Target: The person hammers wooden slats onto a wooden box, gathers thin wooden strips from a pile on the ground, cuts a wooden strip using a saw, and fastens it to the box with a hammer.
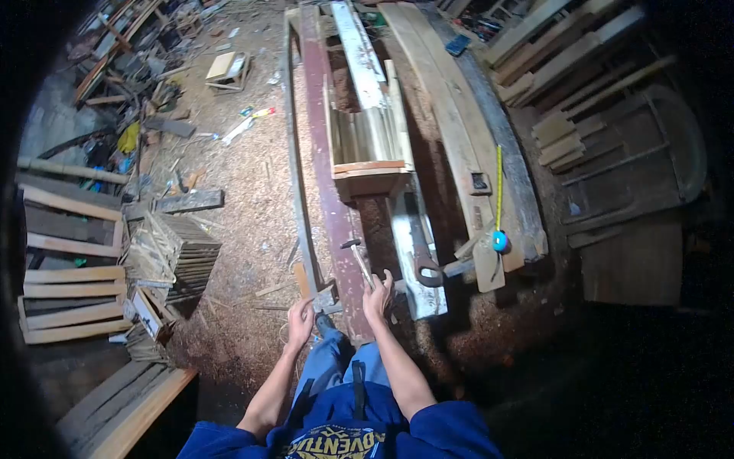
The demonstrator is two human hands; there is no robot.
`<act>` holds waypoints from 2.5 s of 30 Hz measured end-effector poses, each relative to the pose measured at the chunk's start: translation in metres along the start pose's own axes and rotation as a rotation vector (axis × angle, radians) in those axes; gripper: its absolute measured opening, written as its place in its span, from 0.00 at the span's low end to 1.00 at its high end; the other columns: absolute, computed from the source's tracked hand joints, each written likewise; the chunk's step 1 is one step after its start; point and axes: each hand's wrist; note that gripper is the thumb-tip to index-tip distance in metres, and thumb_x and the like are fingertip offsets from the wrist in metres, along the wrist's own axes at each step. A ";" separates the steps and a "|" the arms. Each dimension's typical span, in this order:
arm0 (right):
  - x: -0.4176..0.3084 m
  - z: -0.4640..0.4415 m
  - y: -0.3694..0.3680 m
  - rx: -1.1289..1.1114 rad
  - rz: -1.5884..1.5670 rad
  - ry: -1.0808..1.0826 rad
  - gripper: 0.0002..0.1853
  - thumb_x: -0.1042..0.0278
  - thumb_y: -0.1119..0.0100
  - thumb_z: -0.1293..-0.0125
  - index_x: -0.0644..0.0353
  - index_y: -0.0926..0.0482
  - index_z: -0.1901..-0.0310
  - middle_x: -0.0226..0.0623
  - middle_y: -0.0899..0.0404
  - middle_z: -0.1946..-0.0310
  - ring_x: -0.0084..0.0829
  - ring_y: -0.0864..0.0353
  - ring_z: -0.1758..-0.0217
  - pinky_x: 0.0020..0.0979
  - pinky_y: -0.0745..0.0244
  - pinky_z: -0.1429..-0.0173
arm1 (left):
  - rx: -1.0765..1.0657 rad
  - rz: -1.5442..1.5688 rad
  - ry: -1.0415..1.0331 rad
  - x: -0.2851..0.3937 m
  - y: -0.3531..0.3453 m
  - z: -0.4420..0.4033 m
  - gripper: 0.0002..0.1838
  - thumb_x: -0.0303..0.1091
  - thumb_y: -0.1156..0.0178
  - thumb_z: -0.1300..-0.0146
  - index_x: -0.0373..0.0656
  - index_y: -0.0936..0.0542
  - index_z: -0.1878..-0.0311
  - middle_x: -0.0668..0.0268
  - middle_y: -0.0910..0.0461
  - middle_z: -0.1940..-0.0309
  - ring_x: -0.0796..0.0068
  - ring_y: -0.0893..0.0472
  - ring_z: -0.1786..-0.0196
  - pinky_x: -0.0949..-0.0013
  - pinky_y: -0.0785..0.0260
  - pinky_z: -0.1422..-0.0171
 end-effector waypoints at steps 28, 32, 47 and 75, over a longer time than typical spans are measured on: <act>-0.210 0.171 -0.053 -0.506 0.024 0.762 0.29 0.66 0.43 0.26 0.59 0.32 0.25 0.54 0.39 0.22 0.55 0.39 0.20 0.52 0.45 0.19 | 0.676 0.160 0.252 -0.008 0.167 0.146 0.17 0.31 0.42 0.27 0.42 0.17 0.39 0.54 0.17 0.41 0.53 0.22 0.33 0.54 0.37 0.24; -0.266 0.226 -0.075 -0.622 0.000 0.871 0.26 0.68 0.43 0.26 0.60 0.29 0.28 0.56 0.36 0.24 0.57 0.34 0.23 0.51 0.40 0.22 | 0.758 0.244 0.300 -0.021 0.209 0.190 0.17 0.30 0.43 0.27 0.40 0.17 0.39 0.52 0.17 0.42 0.53 0.21 0.34 0.54 0.34 0.26; -0.348 0.284 -0.152 -0.846 -0.103 1.136 0.20 0.64 0.38 0.27 0.57 0.19 0.37 0.51 0.24 0.32 0.52 0.25 0.29 0.47 0.31 0.26 | 1.079 0.446 0.368 -0.104 0.305 0.252 0.20 0.35 0.46 0.20 0.32 0.22 0.34 0.55 0.17 0.38 0.65 0.21 0.32 0.63 0.36 0.23; -0.669 0.310 -0.538 -1.218 -0.049 1.145 0.19 0.68 0.42 0.26 0.65 0.20 0.37 0.57 0.20 0.38 0.56 0.23 0.33 0.45 0.30 0.26 | 1.313 0.368 0.615 -0.255 0.613 0.112 0.19 0.34 0.45 0.20 0.37 0.23 0.32 0.53 0.17 0.38 0.62 0.20 0.34 0.63 0.33 0.26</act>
Point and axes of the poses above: each hand's wrist, its own z-axis away from the middle knuckle, its own y-axis out of the back of the hand, x = y × z
